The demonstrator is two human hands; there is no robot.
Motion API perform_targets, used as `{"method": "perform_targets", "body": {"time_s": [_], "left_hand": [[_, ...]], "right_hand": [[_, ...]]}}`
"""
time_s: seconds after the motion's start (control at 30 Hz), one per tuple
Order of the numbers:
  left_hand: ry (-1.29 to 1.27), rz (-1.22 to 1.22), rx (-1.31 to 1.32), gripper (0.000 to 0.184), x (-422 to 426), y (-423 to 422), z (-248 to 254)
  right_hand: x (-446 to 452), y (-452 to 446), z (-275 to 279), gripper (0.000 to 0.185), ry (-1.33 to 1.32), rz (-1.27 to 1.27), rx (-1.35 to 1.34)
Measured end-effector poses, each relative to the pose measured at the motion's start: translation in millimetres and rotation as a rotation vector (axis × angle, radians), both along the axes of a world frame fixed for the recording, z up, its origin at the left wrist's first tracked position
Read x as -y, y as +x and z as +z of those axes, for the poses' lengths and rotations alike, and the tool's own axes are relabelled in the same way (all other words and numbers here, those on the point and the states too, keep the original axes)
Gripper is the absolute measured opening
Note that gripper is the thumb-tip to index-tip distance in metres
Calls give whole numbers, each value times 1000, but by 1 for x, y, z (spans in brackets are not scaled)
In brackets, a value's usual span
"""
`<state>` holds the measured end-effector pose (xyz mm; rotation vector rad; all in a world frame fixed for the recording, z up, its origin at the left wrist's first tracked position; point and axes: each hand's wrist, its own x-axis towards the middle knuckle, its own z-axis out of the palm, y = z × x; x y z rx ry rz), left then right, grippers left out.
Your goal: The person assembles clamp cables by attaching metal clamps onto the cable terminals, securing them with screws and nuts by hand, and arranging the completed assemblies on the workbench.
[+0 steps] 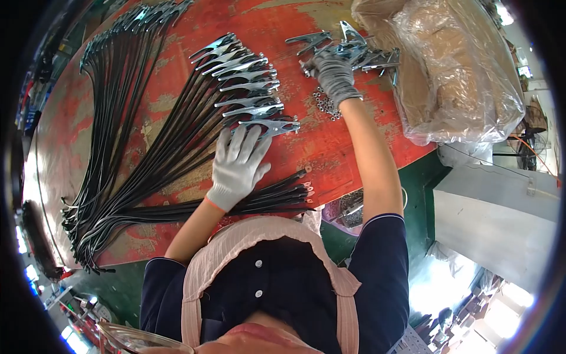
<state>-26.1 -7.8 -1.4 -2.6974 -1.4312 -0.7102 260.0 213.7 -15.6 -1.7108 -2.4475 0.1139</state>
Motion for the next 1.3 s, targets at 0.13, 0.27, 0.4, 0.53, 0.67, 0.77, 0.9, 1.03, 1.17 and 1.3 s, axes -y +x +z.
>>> {"method": "perform_targets", "body": {"time_s": [0.13, 0.27, 0.4, 0.53, 0.67, 0.77, 0.9, 1.03, 1.17, 1.3], "left_hand": [[-159, 131, -27, 54, 51, -37, 15], [-216, 323, -45, 41, 101, -81, 14], [-277, 511, -233, 32, 129, -128, 13], [-320, 681, -554, 22, 135, -212, 13], [-512, 522, -679, 20, 118, -261, 28], [-635, 332, -632, 19, 101, -249, 41], [-619, 145, -479, 17, 84, -187, 33], [-640, 76, -360, 18, 72, -137, 16], [-592, -144, -305, 20, 55, -85, 9], [-380, -262, -365, 21, 42, -33, 8]], "right_hand": [[-1, 31, -5, 33, 334, -51, -78], [3, 65, 31, 29, 284, 9, -558], [27, 95, 34, 24, 290, -58, -791], [65, 78, 41, 24, 184, -36, -879], [109, 33, 49, 30, 221, -143, -1018], [131, 23, 49, 51, 207, -127, -1077], [179, 9, 52, 60, 96, -120, -1191], [215, -10, 45, 57, 113, -237, -1386], [238, -7, 36, 50, 72, -243, -1411], [252, -9, 30, 46, 81, -356, -1417]]}}
